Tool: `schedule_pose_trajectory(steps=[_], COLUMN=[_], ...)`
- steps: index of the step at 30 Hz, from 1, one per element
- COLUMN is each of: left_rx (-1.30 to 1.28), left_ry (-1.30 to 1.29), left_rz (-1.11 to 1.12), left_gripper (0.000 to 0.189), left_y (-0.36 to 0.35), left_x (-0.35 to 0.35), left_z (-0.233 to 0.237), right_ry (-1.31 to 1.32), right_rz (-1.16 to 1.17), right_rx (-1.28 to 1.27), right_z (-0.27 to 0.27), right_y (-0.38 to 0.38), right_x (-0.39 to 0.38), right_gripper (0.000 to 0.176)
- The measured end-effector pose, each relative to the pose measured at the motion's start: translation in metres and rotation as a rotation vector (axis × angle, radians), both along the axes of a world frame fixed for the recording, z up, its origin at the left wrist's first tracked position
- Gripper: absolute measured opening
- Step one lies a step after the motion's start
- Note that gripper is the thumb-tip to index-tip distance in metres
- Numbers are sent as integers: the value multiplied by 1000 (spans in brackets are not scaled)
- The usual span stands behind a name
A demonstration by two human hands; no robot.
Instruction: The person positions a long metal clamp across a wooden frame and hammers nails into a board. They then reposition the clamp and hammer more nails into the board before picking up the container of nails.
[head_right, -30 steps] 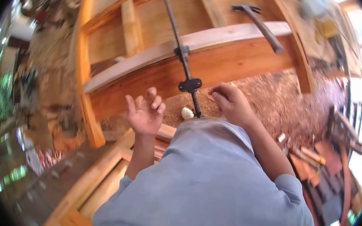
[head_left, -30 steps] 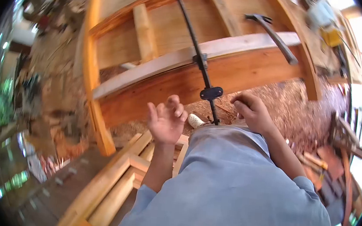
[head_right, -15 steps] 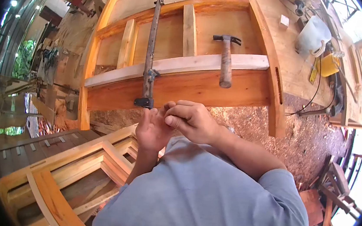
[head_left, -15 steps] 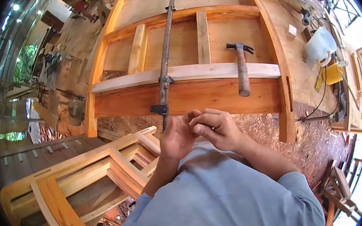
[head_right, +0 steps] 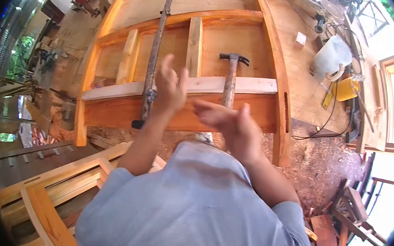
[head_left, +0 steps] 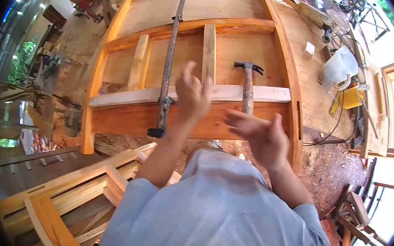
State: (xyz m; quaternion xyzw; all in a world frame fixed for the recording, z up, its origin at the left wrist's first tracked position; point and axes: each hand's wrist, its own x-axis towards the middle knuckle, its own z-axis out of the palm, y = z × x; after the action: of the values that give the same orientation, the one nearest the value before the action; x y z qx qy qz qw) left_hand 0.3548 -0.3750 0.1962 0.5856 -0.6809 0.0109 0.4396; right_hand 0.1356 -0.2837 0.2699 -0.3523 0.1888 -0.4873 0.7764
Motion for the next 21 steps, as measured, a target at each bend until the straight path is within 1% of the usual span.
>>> schedule_pose_trajectory(steps=[1,2,3,4,5,6,7,8,9,11,12,14,15,17,18,19,20,21], left_rx=[204,406,808,868,932,942,979,1010,1016,1183,1197,1093,1102,1088,1092,1071,1060,1081], left_ry=[2,70,198,156,107,121,-25,-176,-172,-27,-12,37,43,58,50,135,218,210], left_rz=[99,158,90,44,-3,-6,-74,-145,-157,-170,-183,-116,-127,-65,-82,-45,-8,-23], left_gripper=[46,48,51,52,53,53,55,58,58,56,56,54,54,56,56,56,56,56], left_y=[-31,-56,-74,-85,-91,-93,-97,-100,-104,-102,-97,-87,-82,-84,-90,-95,-97,-98], left_x=[22,38,48,49,51,52,54,56,59,60,55,43,39,33,31,30,27,22], left_z=[-14,-28,-8,-7,-10,-22,-39,-48,-46,-39,-40,-42,-43,-38,-35,-26,-24,-28], right_ry=[162,405,716,738,731,713,681,482,290,143,160,133,141,404,550,549,647,742], right_rz=[-59,-402,-681,-669,-575,-481,-389,-262,-129,-178,-185,-170,-179,-148,-151,-166,-192,-212], right_rx=[-397,-347,-358,-366,-95,177,445,524,599,752,767,730,738,667,626,637,463,289], right_z=[-12,7,-1,-13,-27,-44,-65,-95,-92,-83,-88,-97,-98,-82,-67,-70,-73,-76], right_y=[-14,-11,-24,-36,-45,-53,-62,-68,-70,-76,-81,-92,-94,-101,-98,-90,-76,-63], right_x=[-32,-31,-34,-34,-33,-33,-32,-35,-21,9,9,8,4,1,-1,-5,-10,-16], right_gripper=[71,52,38,38,37,37,41,37,35,31,31,23,23,17,20,20,22,24])
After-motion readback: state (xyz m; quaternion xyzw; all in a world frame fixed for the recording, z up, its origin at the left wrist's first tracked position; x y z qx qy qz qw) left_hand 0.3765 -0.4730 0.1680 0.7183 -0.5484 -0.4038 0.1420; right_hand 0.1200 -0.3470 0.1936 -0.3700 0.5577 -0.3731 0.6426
